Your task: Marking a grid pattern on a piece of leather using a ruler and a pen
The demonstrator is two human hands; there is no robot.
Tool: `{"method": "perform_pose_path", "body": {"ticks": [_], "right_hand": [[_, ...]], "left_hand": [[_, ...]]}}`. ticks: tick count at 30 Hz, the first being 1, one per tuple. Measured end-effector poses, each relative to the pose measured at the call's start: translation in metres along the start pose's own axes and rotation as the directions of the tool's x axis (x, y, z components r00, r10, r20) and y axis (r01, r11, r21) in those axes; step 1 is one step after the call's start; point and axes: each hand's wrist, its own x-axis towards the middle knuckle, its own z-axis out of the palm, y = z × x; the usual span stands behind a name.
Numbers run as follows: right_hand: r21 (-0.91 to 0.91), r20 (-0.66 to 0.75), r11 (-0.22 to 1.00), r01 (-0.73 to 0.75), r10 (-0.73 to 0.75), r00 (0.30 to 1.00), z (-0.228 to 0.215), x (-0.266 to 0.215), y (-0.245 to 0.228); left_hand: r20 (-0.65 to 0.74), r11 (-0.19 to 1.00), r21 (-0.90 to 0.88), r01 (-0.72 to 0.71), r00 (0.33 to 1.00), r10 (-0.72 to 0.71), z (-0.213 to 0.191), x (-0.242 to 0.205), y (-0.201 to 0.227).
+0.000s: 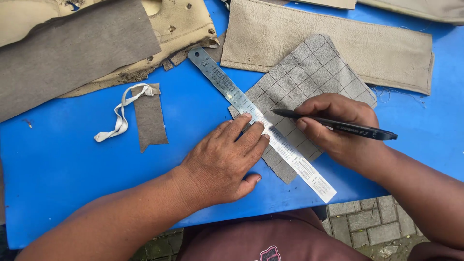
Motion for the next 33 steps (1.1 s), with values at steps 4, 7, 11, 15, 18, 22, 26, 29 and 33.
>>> {"method": "perform_pose_path", "body": {"ticks": [4,7,11,15,18,22,26,29,33], "right_hand": [[0.073,0.013,0.997,0.01,-0.011,1.0,0.022,0.031,-0.006],[0.041,0.01,0.993,0.114,-0.114,0.993,0.032,0.042,-0.006],[0.022,-0.001,0.989,0.144,-0.144,0.99,0.037,0.045,-0.003],[0.009,-0.005,0.984,0.176,-0.176,0.984,0.038,0.045,0.002],[0.07,0.011,0.996,0.058,-0.059,0.998,0.034,0.043,-0.006],[0.064,-0.012,0.953,0.296,-0.296,0.955,0.033,0.039,-0.004],[0.023,0.088,0.906,0.423,-0.423,0.902,0.033,0.034,-0.005],[0.002,0.107,0.892,0.453,-0.451,0.886,0.034,0.031,-0.006],[-0.052,0.103,0.866,0.498,-0.491,0.865,0.036,0.029,-0.012]], "left_hand": [[0.005,0.998,-0.05,0.034,0.999,-0.034,-0.001,0.0,0.0],[0.01,0.999,-0.034,0.028,1.0,-0.027,0.001,-0.002,0.0],[-0.016,0.997,-0.062,0.04,0.999,-0.041,0.0,0.0,-0.001],[-0.021,0.997,-0.067,0.039,0.999,-0.04,0.001,0.0,-0.001],[-0.011,0.996,-0.078,0.038,0.999,-0.039,-0.001,0.0,-0.001],[-0.002,0.998,-0.052,0.028,1.0,-0.028,0.0,0.0,0.0],[-0.003,0.996,-0.079,0.051,0.999,-0.052,0.002,-0.002,0.001],[-0.025,0.988,-0.134,0.074,0.997,-0.078,0.002,-0.004,0.002],[-0.048,0.986,-0.149,0.07,0.996,-0.078,0.0,-0.002,0.0]]}}
